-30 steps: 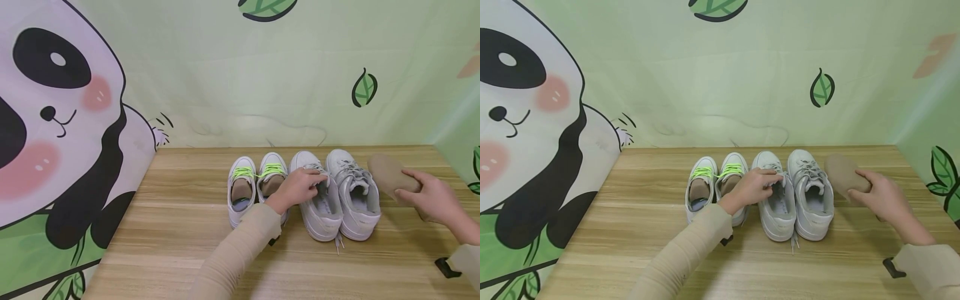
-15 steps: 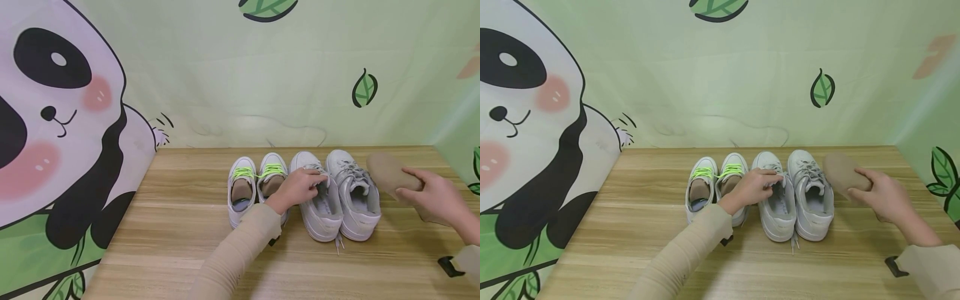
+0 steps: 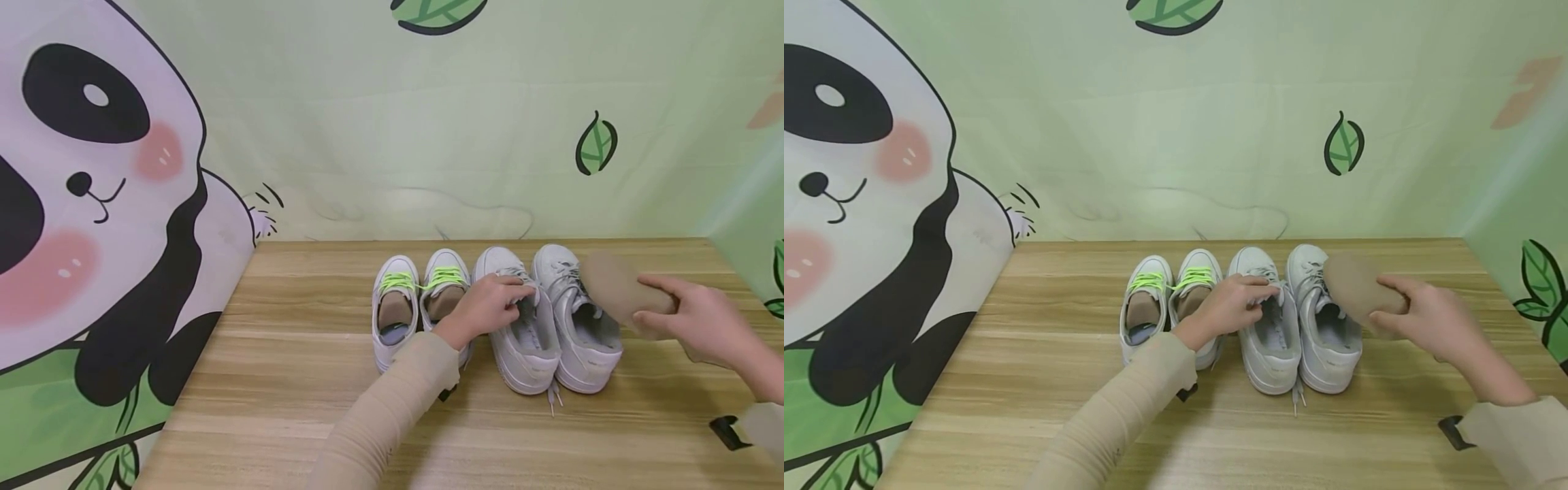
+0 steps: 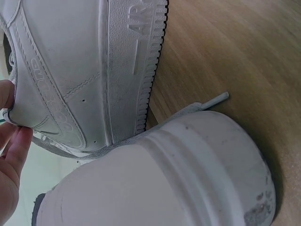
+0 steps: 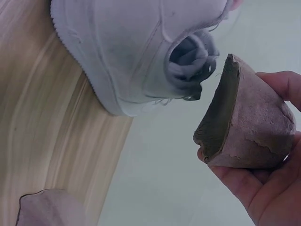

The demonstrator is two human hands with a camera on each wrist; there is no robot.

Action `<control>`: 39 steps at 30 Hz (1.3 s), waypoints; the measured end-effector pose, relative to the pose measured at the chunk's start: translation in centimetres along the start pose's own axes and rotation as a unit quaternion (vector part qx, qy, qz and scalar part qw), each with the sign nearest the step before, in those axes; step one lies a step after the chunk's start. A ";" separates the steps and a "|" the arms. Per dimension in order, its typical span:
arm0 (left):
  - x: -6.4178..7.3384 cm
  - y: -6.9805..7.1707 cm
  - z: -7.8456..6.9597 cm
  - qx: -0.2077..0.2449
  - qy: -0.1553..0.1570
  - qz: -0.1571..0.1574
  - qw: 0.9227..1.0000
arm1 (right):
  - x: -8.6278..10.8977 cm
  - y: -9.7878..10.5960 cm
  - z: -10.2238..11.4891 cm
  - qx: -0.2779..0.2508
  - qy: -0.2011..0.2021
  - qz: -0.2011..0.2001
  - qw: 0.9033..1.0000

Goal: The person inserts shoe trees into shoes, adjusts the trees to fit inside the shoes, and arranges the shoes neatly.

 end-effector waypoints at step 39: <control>0.0 0.1 0.0 0.004 0.010 0.011 1.000 | 0.9 0.6 4.8 0.046 0.107 0.030 0.993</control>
Point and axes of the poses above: each hand's wrist, its own x-axis away from the middle knuckle, its own y-axis out of the back of the hand, z = x × y, the point moved 5 cm from there along -x, towards the middle knuckle, and after that the axes turned 13 degrees about -z, right-handed, at the moved point
